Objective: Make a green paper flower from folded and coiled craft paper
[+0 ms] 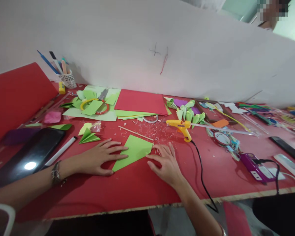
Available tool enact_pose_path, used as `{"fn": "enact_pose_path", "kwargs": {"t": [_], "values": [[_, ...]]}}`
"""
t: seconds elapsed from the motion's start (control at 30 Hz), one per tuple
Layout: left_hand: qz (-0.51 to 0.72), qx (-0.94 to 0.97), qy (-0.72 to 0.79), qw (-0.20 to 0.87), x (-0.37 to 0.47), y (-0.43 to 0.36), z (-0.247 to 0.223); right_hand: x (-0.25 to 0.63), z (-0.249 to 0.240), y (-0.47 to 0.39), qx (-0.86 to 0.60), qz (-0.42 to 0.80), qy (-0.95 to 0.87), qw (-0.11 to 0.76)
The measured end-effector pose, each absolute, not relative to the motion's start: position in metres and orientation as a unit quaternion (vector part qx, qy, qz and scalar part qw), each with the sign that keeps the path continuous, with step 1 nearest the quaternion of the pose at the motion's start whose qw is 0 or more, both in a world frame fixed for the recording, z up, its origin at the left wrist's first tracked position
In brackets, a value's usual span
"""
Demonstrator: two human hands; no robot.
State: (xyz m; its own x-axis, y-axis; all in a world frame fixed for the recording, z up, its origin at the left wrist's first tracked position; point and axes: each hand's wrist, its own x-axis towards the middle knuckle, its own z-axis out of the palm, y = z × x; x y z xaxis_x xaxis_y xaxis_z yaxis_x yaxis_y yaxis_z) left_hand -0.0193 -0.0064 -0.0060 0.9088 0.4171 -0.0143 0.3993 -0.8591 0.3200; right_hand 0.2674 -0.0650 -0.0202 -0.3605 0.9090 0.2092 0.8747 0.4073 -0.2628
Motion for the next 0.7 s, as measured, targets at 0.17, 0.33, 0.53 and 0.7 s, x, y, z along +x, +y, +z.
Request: {"fn": "enact_pose_path", "kwargs": {"t": [0.17, 0.33, 0.53, 0.7], "values": [[0.045, 0.963, 0.204, 0.171, -0.02, -0.006, -0.003, 0.278, -0.02, -0.062, -0.578, 0.023, -0.799, 0.165], [0.038, 0.965, 0.196, 0.17, -0.02, -0.005, -0.001, 0.257, -0.014, -0.063, -0.567, 0.061, -0.804, 0.17], [0.042, 0.965, 0.2, 0.166, -0.021, -0.008, 0.006, 0.223, -0.005, -0.064, -0.552, 0.153, -0.808, 0.138], [0.081, 0.965, 0.194, 0.154, -0.013, -0.018, 0.016, 0.221, -0.003, -0.06, -0.565, 0.231, -0.772, 0.176]]}}
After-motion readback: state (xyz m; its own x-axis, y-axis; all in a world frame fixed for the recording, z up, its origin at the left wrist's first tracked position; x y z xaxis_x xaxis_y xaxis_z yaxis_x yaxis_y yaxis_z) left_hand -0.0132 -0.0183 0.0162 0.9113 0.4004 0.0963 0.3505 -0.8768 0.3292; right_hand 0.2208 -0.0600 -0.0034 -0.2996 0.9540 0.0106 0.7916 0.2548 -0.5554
